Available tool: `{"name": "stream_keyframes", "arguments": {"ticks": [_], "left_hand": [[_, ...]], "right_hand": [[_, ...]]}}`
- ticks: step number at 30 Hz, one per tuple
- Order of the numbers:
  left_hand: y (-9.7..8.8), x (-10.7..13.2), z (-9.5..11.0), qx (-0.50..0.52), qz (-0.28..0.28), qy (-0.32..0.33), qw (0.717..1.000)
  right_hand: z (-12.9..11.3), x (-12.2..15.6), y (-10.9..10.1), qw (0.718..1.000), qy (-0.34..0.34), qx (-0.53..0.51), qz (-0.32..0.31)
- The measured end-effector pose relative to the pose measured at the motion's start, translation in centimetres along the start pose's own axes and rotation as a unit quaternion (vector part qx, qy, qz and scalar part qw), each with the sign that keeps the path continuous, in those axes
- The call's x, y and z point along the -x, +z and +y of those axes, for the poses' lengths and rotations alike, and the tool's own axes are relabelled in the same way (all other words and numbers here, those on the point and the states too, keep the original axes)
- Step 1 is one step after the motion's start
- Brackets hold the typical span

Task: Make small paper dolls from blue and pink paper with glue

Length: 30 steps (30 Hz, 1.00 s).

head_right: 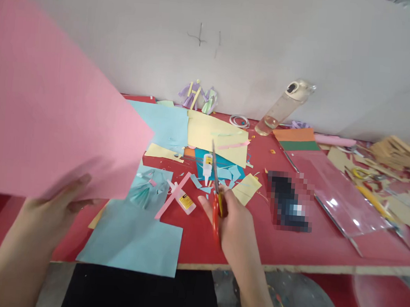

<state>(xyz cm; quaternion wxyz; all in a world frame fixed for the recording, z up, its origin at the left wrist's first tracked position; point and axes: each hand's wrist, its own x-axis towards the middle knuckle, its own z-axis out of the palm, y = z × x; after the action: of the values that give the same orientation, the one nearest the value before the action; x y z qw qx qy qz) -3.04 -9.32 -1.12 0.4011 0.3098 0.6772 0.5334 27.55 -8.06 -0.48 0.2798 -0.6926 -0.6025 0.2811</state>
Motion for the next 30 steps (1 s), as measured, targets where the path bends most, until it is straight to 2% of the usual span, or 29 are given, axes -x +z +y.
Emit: {"name": "stream_keyframes", "arguments": {"ticks": [2, 4, 8, 10, 13, 15, 17, 19, 22, 25, 28, 30], "left_hand": [[1.2, -1.7, 0.8, 0.073, -0.034, -0.020, 0.997], [2.3, -3.2, 1.3, 0.092, -0.090, -0.021, 0.991], [3.6, -5.1, 1.5, 0.146, -0.152, 0.056, 0.976], [3.7, -5.6, 1.1, 0.102, -0.166, 0.065, 0.979], [3.5, -5.9, 0.4, -0.034, -0.152, 0.075, 0.985], [3.3, -5.8, 0.1, -0.100, -0.147, 0.108, 0.978], [3.3, -5.8, 0.1, -0.139, -0.162, 0.144, 0.966], [3.5, -5.7, 0.6, -0.167, -0.179, 0.172, 0.954], [4.4, -5.6, 1.7, -0.197, -0.224, 0.213, 0.930], [5.6, -5.8, 2.9, -0.216, -0.287, 0.280, 0.890], [6.7, -6.4, 3.8, -0.247, -0.331, 0.326, 0.851], [7.2, -6.9, 4.0, -0.247, -0.350, 0.344, 0.836]], "right_hand": [[1.2, -0.9, -0.2, 0.997, -0.023, 0.075, 0.026], [2.5, -1.7, 0.0, 0.992, -0.031, 0.112, 0.044], [4.7, -2.8, 0.6, 0.983, -0.055, 0.159, 0.079], [5.4, -3.1, 0.6, 0.971, -0.081, 0.198, 0.105], [5.6, -3.2, 0.3, 0.952, -0.135, 0.251, 0.116], [5.0, -3.1, 0.1, 0.943, -0.167, 0.265, 0.114], [3.7, -3.1, 0.3, 0.945, -0.190, 0.239, 0.114], [2.1, -3.3, 0.9, 0.963, -0.193, 0.168, 0.088], [-0.3, -4.2, 2.2, 0.987, -0.142, 0.072, -0.005], [-1.8, -5.5, 3.1, 0.991, -0.111, 0.036, -0.058], [-2.5, -6.5, 3.2, 0.988, -0.115, -0.009, -0.098], [-2.7, -6.9, 3.0, 0.983, -0.123, -0.054, -0.128]]}}
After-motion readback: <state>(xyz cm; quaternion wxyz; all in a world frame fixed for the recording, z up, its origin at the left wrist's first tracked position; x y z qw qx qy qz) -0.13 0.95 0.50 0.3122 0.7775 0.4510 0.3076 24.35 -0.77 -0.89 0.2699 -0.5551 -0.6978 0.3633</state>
